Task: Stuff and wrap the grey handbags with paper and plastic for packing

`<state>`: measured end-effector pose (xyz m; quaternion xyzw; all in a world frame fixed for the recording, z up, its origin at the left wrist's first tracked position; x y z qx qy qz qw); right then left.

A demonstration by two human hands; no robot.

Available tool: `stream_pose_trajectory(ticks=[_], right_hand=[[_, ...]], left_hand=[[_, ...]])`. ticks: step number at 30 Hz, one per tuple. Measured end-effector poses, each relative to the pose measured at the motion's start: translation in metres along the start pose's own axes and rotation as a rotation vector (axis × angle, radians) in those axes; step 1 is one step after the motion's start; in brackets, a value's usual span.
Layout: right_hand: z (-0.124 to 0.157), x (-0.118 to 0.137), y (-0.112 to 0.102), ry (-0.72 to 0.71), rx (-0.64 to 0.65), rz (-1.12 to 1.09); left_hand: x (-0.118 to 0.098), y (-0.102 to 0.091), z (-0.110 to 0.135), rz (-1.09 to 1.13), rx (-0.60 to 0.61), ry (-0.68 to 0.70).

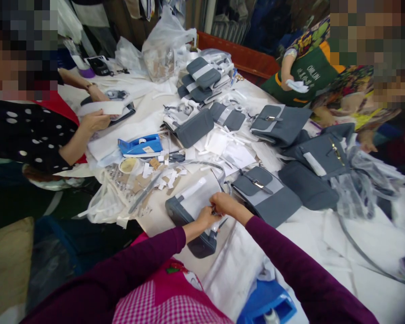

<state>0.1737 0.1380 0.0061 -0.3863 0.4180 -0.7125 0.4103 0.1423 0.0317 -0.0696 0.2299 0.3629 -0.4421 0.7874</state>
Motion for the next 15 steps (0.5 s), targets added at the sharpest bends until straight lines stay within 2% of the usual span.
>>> stream_pose_trajectory(ticks=[6,11,15], right_hand=[[0.026,-0.003,0.012,-0.046,-0.172,0.022],[0.039,-0.018,0.029,-0.087,-0.364,-0.078],[0.045,-0.025,0.037,-0.143,-0.411,-0.172]], left_hand=[[-0.003,-0.004,0.002,-0.020,0.026,-0.042],[-0.007,-0.006,0.005,0.006,0.043,-0.065],[-0.006,-0.006,0.005,0.033,0.046,-0.080]])
Point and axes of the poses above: each hand's wrist, its own z-axis away from the middle knuckle, its own y-axis out of the palm, x = y × z, the point moved 1 cm from there along -z, towards the middle knuckle, and after that the axes turned 10 degrees about -x, right-handed, at the moved point
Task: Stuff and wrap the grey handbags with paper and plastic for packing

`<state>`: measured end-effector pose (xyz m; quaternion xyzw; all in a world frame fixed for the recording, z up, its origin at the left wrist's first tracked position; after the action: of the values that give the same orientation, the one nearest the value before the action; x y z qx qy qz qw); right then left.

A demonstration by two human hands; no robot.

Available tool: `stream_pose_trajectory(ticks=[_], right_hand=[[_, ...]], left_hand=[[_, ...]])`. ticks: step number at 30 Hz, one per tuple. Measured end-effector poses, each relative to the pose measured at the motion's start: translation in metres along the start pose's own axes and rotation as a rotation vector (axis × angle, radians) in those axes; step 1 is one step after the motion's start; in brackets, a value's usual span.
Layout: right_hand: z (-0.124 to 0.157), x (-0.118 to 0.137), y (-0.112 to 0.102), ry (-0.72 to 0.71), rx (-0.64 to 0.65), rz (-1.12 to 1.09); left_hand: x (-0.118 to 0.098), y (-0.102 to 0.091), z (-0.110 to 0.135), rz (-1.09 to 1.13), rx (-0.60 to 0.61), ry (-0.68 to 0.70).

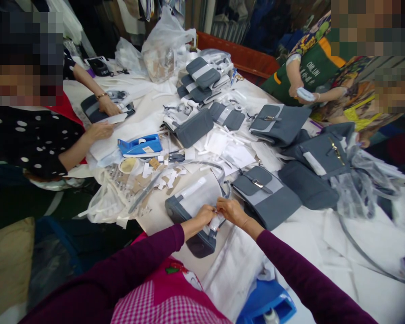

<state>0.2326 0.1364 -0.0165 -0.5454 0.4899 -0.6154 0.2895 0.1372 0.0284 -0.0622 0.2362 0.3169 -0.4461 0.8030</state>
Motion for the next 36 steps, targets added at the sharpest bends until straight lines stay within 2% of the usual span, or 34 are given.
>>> stream_pose_trajectory(ticks=[8,12,19,22,24,26,28,31,33,35,36], right_hand=[[0.022,0.011,-0.009,-0.093,0.030,0.020],[0.033,0.012,-0.011,-0.117,-0.021,0.006],[0.042,0.009,-0.005,-0.040,-0.098,-0.050],[0.044,0.010,-0.003,0.058,-0.174,-0.151],[0.052,0.013,-0.007,0.209,-0.347,-0.264],[0.075,0.021,-0.015,0.426,-0.609,-0.373],[0.115,0.034,-0.022,0.677,-0.902,-0.462],[0.200,0.068,-0.019,1.088,-1.293,-0.514],[0.255,0.099,-0.005,1.412,-1.414,-0.499],[0.297,0.130,0.013,1.697,-1.385,-0.508],[0.310,0.143,0.022,1.795,-1.337,-0.535]], left_hand=[[0.001,-0.005,0.002,0.077,0.047,-0.013],[0.001,-0.011,0.006,0.094,0.049,-0.011],[-0.011,-0.006,0.010,0.060,0.092,0.025],[-0.019,-0.001,0.008,0.009,0.080,0.038],[-0.023,0.001,0.008,-0.030,0.072,0.045],[-0.026,0.000,0.009,-0.068,0.075,0.051],[-0.027,-0.001,0.010,-0.106,0.080,0.057],[-0.028,0.001,0.006,-0.158,0.089,0.068],[-0.028,0.004,0.003,-0.183,0.097,0.073],[-0.028,0.007,0.001,-0.197,0.100,0.078],[-0.028,0.008,0.001,-0.201,0.101,0.081]])
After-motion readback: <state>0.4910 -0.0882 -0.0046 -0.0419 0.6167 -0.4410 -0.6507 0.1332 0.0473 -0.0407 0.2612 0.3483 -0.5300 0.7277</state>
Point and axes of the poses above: each hand's wrist, its own z-axis away from the middle knuckle, its own y-axis out of the palm, x = y × z, the point moved 1 cm from there along -z, towards the middle knuckle, and after that the axes turned 10 degrees about -x, right-handed, at the moved point
